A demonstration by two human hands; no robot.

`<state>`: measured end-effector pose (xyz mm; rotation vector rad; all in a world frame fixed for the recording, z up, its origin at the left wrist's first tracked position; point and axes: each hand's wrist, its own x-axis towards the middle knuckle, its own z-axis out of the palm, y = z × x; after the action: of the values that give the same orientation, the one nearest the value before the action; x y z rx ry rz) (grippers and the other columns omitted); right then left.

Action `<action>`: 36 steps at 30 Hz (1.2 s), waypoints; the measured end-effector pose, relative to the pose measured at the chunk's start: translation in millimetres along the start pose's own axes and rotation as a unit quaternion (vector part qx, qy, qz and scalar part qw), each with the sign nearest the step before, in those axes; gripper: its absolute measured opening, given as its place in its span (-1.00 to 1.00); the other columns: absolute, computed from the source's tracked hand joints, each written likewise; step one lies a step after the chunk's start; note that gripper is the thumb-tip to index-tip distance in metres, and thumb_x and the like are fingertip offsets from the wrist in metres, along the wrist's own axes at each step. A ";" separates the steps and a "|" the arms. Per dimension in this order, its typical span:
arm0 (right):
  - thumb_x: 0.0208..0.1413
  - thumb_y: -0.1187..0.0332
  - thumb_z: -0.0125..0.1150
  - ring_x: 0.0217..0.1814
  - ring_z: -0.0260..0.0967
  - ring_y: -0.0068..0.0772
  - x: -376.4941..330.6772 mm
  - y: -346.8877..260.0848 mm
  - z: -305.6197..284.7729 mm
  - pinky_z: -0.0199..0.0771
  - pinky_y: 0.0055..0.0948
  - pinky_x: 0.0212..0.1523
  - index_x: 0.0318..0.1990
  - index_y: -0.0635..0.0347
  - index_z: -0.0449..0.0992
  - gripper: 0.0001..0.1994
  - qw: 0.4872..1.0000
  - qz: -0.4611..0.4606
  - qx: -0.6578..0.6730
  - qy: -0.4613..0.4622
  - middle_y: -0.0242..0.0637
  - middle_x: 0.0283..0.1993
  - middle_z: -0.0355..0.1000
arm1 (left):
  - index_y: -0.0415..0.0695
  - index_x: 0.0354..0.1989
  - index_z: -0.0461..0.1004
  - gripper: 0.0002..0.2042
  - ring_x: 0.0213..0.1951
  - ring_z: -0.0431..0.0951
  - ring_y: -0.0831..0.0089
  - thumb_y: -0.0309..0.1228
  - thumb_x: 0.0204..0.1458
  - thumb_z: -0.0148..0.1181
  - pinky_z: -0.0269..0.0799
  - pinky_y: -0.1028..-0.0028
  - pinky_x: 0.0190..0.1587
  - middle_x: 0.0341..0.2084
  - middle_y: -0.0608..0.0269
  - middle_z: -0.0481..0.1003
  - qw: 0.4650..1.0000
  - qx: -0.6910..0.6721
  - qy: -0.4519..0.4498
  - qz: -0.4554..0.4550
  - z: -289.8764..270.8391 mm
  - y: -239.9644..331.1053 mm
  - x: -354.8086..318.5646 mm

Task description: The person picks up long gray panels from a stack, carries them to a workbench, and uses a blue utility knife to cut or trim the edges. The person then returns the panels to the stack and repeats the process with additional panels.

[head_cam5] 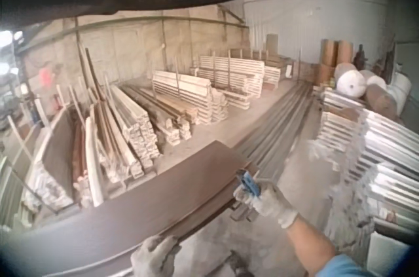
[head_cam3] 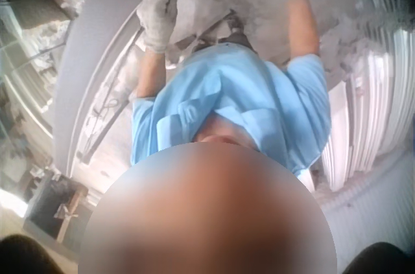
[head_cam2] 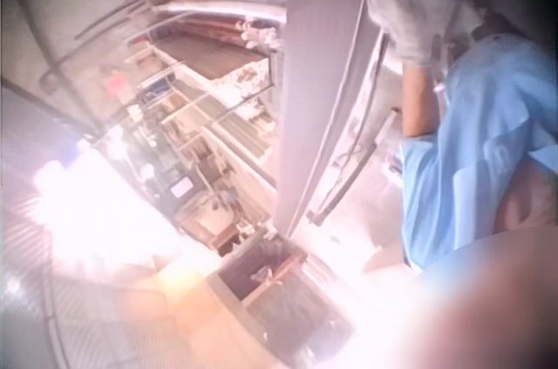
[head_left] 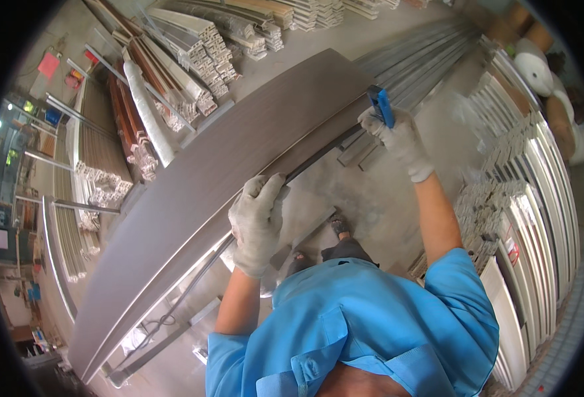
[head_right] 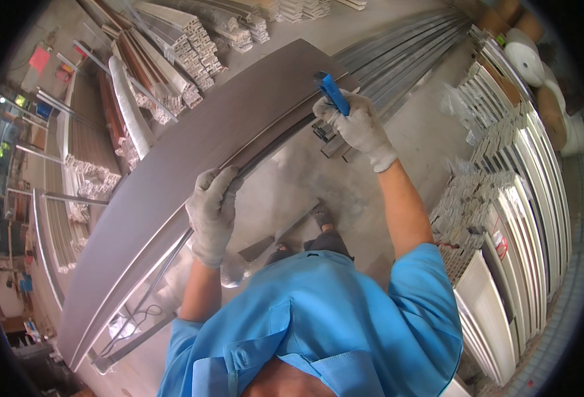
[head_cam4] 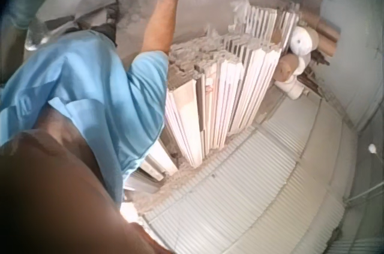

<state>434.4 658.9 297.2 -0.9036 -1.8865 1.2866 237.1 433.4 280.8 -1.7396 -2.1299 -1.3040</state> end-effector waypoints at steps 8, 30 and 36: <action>0.19 0.04 0.33 -0.57 0.27 -0.72 72.0 79.9 -85.2 0.21 -0.63 -0.59 -0.22 0.22 0.59 -0.64 0.995 0.060 -0.001 0.080 -0.48 -0.51 0.40 | 0.00 -0.24 0.58 -0.82 -0.25 0.51 0.20 -0.52 -0.03 0.20 0.37 0.20 -0.16 -0.41 0.25 0.50 0.992 0.087 -0.081 0.033 115.3 23.1 85.6; 0.24 0.14 0.31 -0.47 0.30 -0.72 152.0 170.0 -102.5 0.27 -0.62 -0.48 -0.19 0.16 0.59 -0.74 0.969 0.149 0.195 0.026 -0.55 -0.44 0.41 | 0.04 -0.07 0.60 -0.67 -0.02 0.44 0.10 -0.36 -0.09 0.35 0.29 0.13 0.06 -0.13 0.20 0.53 0.982 0.146 -0.117 -0.028 217.8 24.4 157.8; 0.27 0.19 0.28 -0.36 0.50 -0.57 148.2 161.3 -105.7 0.47 -0.57 -0.38 -0.16 0.17 0.54 -0.77 0.961 0.151 0.231 0.012 -0.46 -0.38 0.49 | 0.10 0.13 0.52 -0.49 0.09 0.39 0.06 -0.30 -0.10 0.32 0.25 0.08 0.14 0.07 0.23 0.49 0.971 0.127 -0.184 0.082 240.3 21.6 198.1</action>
<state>470.2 877.2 196.2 -0.9652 -1.3680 1.7918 288.2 740.0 251.7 -2.1132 -2.1486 -0.6742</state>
